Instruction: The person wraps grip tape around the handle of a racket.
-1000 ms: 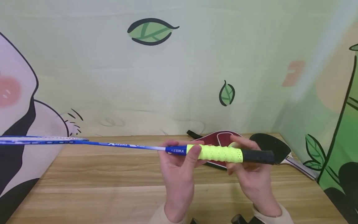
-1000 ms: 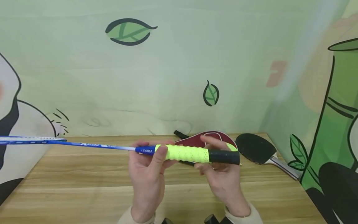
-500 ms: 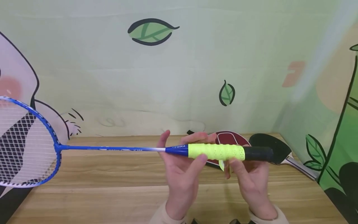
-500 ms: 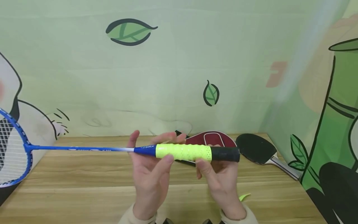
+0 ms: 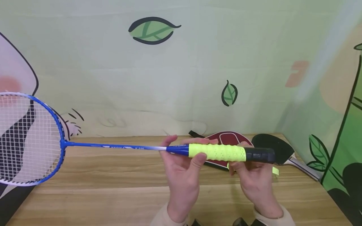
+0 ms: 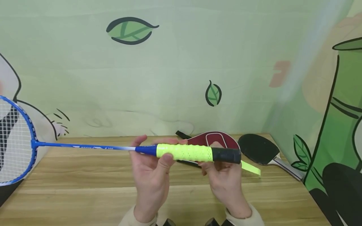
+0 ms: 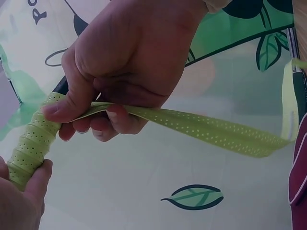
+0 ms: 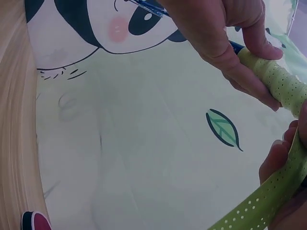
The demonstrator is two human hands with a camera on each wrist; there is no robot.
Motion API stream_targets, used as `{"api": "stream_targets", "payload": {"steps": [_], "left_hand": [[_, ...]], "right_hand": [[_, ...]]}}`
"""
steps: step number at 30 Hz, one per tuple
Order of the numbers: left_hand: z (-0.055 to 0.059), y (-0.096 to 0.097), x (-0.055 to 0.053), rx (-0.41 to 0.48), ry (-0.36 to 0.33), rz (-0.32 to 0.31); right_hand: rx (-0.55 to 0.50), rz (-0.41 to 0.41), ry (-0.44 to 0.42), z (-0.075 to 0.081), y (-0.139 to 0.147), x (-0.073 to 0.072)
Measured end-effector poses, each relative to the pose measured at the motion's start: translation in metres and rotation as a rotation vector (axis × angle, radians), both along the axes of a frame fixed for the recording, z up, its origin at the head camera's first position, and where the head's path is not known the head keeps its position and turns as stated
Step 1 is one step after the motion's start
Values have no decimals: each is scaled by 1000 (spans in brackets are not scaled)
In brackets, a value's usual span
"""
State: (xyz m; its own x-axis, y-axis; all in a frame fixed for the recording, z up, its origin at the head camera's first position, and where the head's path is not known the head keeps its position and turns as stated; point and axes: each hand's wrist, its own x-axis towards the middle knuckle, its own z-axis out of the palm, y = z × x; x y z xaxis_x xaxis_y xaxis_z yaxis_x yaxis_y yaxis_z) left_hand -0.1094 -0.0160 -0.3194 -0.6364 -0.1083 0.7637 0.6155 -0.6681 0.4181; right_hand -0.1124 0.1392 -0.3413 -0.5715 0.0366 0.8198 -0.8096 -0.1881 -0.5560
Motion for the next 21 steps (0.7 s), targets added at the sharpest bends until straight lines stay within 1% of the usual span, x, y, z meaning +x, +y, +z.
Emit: {"api": "stream_targets", "payload": {"steps": [3, 5, 8, 12, 13, 15, 16, 18, 19, 21], "left_hand": [[0, 0, 0, -5, -12, 9], [0, -1, 1, 0, -42, 18], [1, -1, 3, 13, -131, 32], [2, -1, 5, 3, -271, 71], [2, -1, 6, -3, -296, 85], [2, 0, 5, -12, -321, 108], [2, 0, 5, -10, -314, 105], [2, 1, 4, -3, -250, 62], [2, 2, 3, 0, -202, 32], [2, 3, 2, 6, -99, -46]], "right_hand": [[-7, -5, 5, 0, -1, 0], [-6, -24, 2, -1, -1, 1], [-30, 4, -10, 0, -1, 1], [-57, 78, -4, 1, 1, 2], [-63, 87, 8, 1, 1, 3], [-74, 92, 39, 1, 0, 4], [-84, 91, 49, 1, 0, 5], [-116, 91, 60, 2, -1, 5], [-137, 92, 59, 2, -1, 5], [-171, 80, 38, 3, -1, 5]]}}
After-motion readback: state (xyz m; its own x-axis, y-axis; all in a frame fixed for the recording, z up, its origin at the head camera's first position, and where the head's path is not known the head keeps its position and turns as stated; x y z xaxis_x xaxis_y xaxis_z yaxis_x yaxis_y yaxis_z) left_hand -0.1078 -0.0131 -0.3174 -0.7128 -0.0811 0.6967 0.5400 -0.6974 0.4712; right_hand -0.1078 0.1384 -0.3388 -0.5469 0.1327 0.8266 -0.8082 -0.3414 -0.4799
